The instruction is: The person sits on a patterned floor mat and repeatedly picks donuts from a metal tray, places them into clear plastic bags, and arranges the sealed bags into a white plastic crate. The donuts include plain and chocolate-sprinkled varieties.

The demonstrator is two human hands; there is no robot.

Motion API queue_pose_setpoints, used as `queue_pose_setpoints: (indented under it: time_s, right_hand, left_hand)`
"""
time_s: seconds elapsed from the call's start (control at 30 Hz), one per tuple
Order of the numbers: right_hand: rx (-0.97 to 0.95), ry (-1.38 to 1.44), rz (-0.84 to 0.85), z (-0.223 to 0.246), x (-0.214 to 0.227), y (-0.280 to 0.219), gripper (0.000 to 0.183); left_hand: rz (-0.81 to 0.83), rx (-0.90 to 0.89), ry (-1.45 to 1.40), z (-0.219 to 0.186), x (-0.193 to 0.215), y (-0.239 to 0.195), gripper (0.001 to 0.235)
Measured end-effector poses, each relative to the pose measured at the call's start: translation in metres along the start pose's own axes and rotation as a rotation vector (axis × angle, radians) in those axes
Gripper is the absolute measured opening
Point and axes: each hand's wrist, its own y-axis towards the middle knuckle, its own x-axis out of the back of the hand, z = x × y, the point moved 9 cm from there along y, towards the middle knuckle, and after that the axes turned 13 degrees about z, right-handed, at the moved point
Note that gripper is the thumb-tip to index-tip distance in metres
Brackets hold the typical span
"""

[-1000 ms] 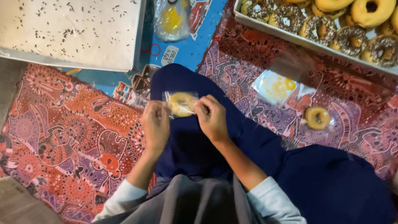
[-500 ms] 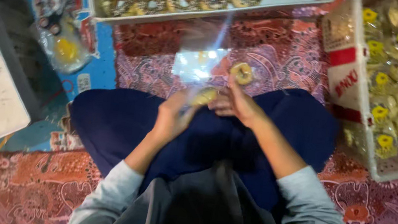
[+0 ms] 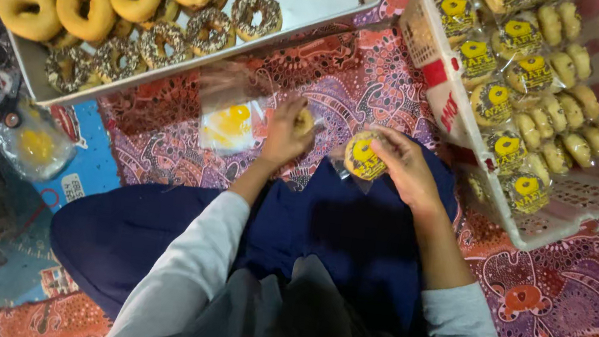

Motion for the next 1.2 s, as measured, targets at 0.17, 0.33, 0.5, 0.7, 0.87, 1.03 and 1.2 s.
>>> queue_pose_setpoints:
  time_s: [0.17, 0.33, 0.5, 0.7, 0.87, 1.03, 1.2]
  right_hand:
    - [0.173, -0.446, 0.093, 0.064, -0.061, 0.031, 0.036]
    - [0.363, -1.094, -0.022, 0.123, -0.090, 0.019, 0.065]
    - [0.238, -1.303, -0.002, 0.114, -0.047, -0.016, 0.090]
    - [0.060, -1.276, -0.542, 0.170, 0.129, -0.075, 0.109]
    - [-0.159, -1.356, -0.505, 0.094, 0.225, -0.085, 0.101]
    - [-0.143, -1.368, -0.638, 0.108, 0.284, -0.074, 0.095]
    - [-0.303, -1.392, -0.609, 0.126, 0.276, -0.013, 0.094]
  left_hand:
    - [0.518, 0.079, -1.681, -0.029, -0.048, -0.041, 0.067]
    - [0.568, 0.220, -1.798, -0.108, -0.057, -0.040, 0.077]
    - [0.775, 0.196, -1.711, -0.146, -0.100, -0.033, 0.093]
    - [0.340, -0.013, -0.626, -0.040, -0.080, -0.004, 0.048]
    - [-0.283, 0.018, 0.125, 0.055, 0.080, -0.034, 0.017]
    - [-0.240, 0.001, 0.461, 0.105, 0.139, -0.018, 0.027]
    - [-0.306, 0.034, 0.647, 0.119, 0.138, 0.031, 0.029]
